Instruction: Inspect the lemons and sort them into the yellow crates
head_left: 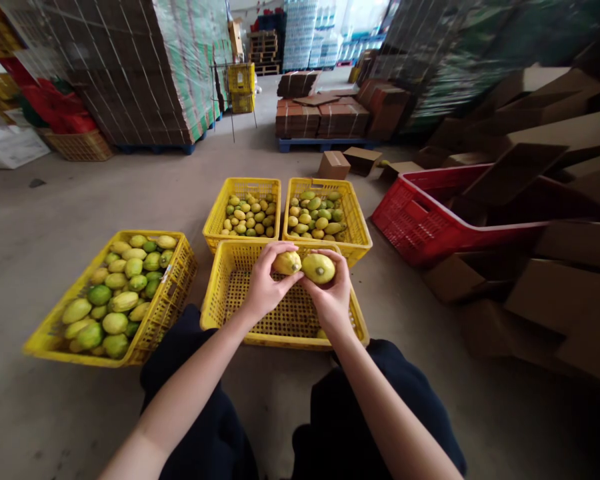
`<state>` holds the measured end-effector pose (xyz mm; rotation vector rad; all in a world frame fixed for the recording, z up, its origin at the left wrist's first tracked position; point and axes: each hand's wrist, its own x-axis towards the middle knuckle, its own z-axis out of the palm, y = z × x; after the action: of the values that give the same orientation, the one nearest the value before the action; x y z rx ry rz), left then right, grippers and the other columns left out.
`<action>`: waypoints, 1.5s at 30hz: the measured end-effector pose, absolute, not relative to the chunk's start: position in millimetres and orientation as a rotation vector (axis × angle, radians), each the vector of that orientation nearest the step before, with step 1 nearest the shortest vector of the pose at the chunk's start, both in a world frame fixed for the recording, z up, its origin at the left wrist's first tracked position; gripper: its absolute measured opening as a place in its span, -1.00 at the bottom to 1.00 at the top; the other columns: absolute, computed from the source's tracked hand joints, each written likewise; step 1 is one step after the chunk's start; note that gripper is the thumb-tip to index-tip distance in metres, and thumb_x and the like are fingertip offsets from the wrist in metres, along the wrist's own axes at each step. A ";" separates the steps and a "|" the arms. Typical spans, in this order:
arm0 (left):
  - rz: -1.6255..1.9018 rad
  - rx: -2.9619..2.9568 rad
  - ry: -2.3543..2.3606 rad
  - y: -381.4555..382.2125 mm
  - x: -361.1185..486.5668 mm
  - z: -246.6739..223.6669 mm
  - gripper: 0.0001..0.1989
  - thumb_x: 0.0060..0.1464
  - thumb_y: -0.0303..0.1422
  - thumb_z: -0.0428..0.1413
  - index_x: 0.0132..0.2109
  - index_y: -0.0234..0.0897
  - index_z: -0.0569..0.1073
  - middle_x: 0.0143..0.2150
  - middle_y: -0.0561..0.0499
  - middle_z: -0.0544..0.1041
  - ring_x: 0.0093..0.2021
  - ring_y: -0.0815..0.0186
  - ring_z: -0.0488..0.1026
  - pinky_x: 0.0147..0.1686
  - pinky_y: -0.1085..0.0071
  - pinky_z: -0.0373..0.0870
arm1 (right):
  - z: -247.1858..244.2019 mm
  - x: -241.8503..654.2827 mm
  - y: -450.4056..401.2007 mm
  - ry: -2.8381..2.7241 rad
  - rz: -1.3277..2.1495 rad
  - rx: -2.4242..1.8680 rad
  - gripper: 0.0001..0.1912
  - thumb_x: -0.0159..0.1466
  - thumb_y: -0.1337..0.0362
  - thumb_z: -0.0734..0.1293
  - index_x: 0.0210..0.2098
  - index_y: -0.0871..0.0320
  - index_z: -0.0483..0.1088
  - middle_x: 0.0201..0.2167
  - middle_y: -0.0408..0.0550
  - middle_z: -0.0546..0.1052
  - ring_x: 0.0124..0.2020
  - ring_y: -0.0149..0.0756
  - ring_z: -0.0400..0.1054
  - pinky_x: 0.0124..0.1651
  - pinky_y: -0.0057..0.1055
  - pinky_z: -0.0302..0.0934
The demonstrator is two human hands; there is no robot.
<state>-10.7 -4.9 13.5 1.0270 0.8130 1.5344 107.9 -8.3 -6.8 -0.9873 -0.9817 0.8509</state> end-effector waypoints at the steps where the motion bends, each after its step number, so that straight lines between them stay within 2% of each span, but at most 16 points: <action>1: 1.547 1.108 0.833 -3.5 -11.4 10.6 -0.63 -0.22 -0.67 0.32 -0.25 -0.18 0.54 -0.08 -0.01 0.53 0.14 0.19 0.36 0.27 0.26 0.16 | -8.2 108.3 -8.1 -0.999 0.827 -0.986 -0.57 -0.07 0.50 0.45 -0.22 0.05 0.41 -0.20 -0.19 0.48 -0.16 -0.33 0.34 0.00 -0.38 0.25; 5: 1.601 1.563 0.921 5.5 -15.7 -5.9 -0.64 -0.10 -0.51 0.32 -0.11 -0.19 0.48 -0.05 -0.03 0.50 0.08 0.18 0.41 0.21 0.13 0.25 | -15.3 110.8 -5.9 -1.109 0.725 -0.987 -0.58 -0.04 0.41 0.45 -0.19 0.05 0.37 -0.19 -0.15 0.46 -0.16 -0.27 0.35 -0.03 -0.26 0.29; 9: 1.616 1.775 0.949 10.1 -18.3 -15.7 -0.63 0.00 -0.47 0.27 -0.03 -0.17 0.42 -0.01 -0.05 0.48 0.08 0.19 0.41 0.15 0.14 0.32 | -19.6 112.8 -4.1 -1.171 0.670 -0.995 -0.60 0.02 0.36 0.44 -0.16 0.03 0.34 -0.18 -0.13 0.46 -0.16 -0.25 0.36 -0.04 -0.21 0.29; 27: 1.540 1.634 1.113 12.4 -21.2 -17.5 -0.63 -0.03 -0.46 0.29 -0.05 -0.21 0.42 -0.02 -0.06 0.49 0.03 0.19 0.43 0.08 0.22 0.35 | -20.4 113.4 -5.0 -1.044 0.823 -1.010 -0.55 -0.03 0.30 0.50 -0.16 0.03 0.34 -0.13 -0.13 0.46 -0.14 -0.23 0.36 -0.01 -0.21 0.24; 37: 1.503 1.790 1.020 7.4 -18.3 -11.4 -0.68 0.01 -0.41 0.28 -0.07 -0.19 0.43 -0.04 -0.06 0.50 0.02 0.19 0.44 0.08 0.20 0.36 | -22.7 114.8 -2.6 -1.014 0.778 -1.032 -0.56 -0.05 0.38 0.46 -0.17 0.05 0.35 -0.15 -0.13 0.46 -0.12 -0.24 0.36 0.02 -0.20 0.22; 45: 1.484 1.649 1.095 14.3 -21.5 -20.3 -0.67 -0.02 -0.40 0.29 -0.08 -0.22 0.43 -0.03 -0.08 0.51 0.03 0.17 0.44 0.10 0.18 0.32 | -24.3 113.4 -3.0 -1.026 0.815 -1.062 -0.53 -0.05 0.30 0.50 -0.16 0.04 0.34 -0.13 -0.13 0.47 -0.12 -0.22 0.36 0.03 -0.17 0.24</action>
<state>-21.5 14.3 -20.3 1.6491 1.0954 1.4836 113.4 -3.0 -24.3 -1.0621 -1.0262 0.8151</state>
